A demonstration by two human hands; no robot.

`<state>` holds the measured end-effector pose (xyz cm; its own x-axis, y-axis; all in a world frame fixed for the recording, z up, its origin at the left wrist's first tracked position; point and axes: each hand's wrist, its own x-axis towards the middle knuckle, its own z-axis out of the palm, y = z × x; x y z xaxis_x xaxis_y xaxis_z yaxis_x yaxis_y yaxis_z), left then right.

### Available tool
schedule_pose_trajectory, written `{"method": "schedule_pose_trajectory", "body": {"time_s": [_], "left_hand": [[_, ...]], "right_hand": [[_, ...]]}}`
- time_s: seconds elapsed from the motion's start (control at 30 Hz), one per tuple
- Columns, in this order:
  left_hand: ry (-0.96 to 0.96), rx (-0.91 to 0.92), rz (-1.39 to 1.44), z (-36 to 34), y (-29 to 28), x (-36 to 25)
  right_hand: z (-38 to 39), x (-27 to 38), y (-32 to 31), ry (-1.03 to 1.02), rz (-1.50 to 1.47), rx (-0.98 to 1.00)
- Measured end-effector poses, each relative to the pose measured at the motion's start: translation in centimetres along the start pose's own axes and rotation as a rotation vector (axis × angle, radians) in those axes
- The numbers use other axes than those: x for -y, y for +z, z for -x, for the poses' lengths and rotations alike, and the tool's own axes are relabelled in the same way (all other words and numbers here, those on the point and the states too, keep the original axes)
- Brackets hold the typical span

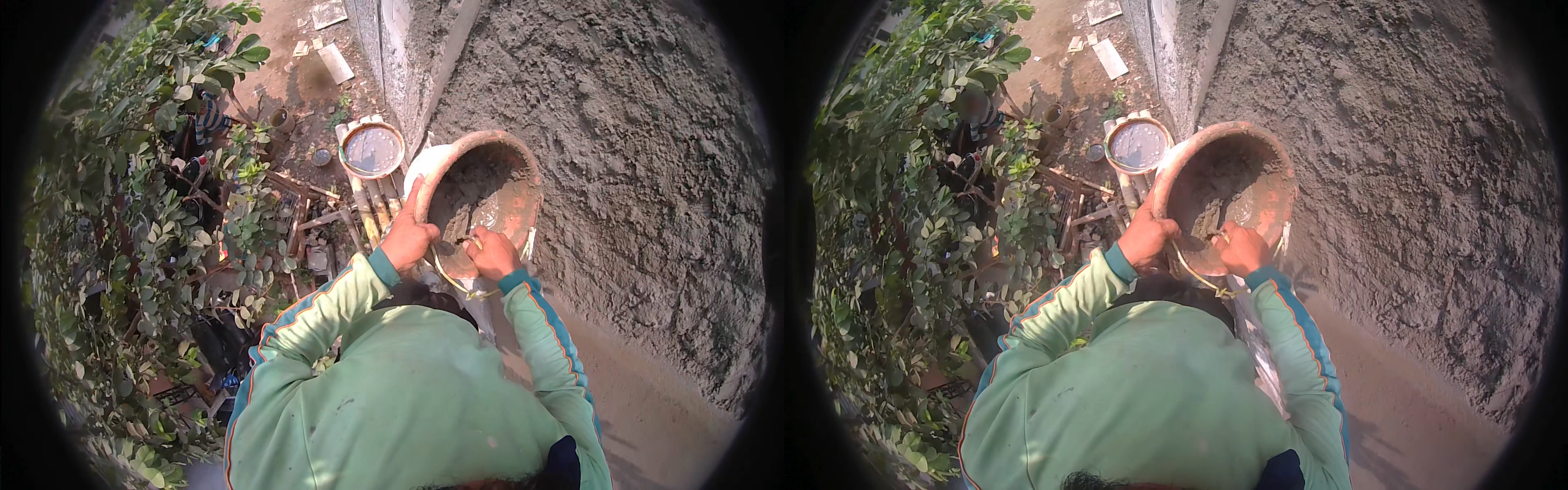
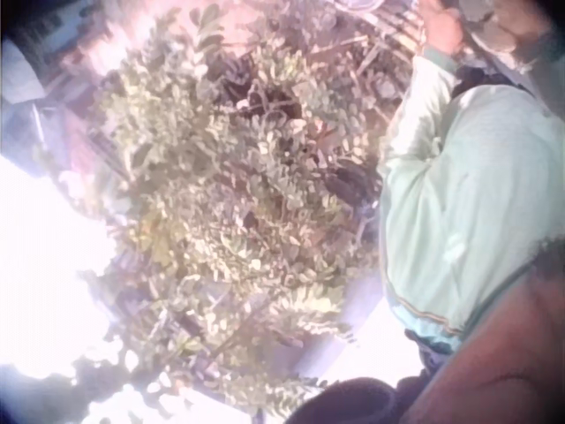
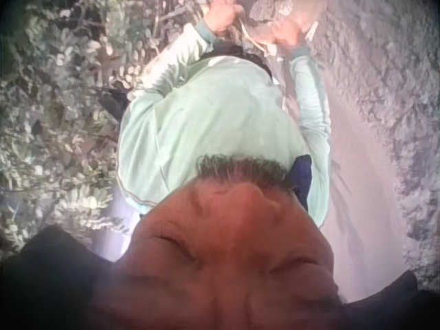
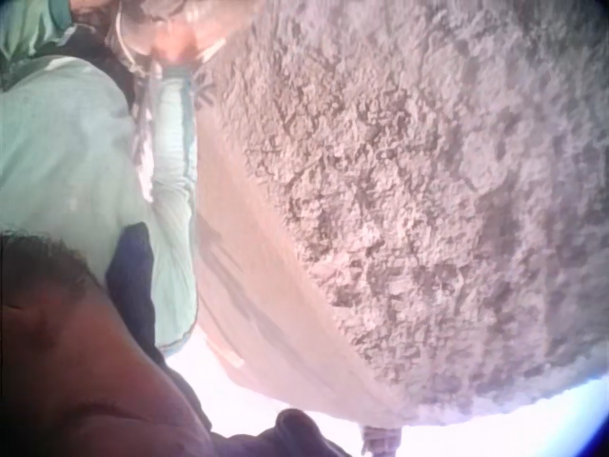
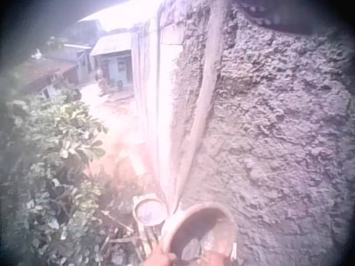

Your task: The person hammers a nail into a wooden plank on bamboo scaffolding, then scoops wet cement from a bucket and applies it to a wall using a trowel. The person smooths the cement on the wall surface.

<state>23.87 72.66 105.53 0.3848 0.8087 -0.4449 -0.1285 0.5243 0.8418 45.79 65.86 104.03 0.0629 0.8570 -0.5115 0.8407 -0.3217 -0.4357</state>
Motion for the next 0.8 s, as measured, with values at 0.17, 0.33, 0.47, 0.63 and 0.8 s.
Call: {"method": "schedule_pose_trajectory", "body": {"time_s": [0.17, 0.33, 0.47, 0.63, 0.8], "left_hand": [[-0.154, -0.163, 0.217, 0.6, -0.7, -0.8], [-0.182, -0.303, 0.242, 0.2, -3.1, 1.9], [-0.166, -0.335, 0.383, 0.1, -5.4, 4.1], [-0.144, -0.460, 0.376, 2.8, -8.3, 3.4], [-0.014, -0.564, 0.298, 1.9, -12.8, 8.9]], "right_hand": [[2.3, 0.0, -4.8, -0.031, 0.082, -0.069], [2.0, 3.6, -10.6, -0.114, 0.250, -0.073], [2.7, 9.9, -18.9, -0.272, 0.251, -0.102], [4.4, 20.5, -31.9, -0.535, 0.119, 0.024], [1.2, 23.8, -44.1, -0.737, -0.570, 0.272]]}}
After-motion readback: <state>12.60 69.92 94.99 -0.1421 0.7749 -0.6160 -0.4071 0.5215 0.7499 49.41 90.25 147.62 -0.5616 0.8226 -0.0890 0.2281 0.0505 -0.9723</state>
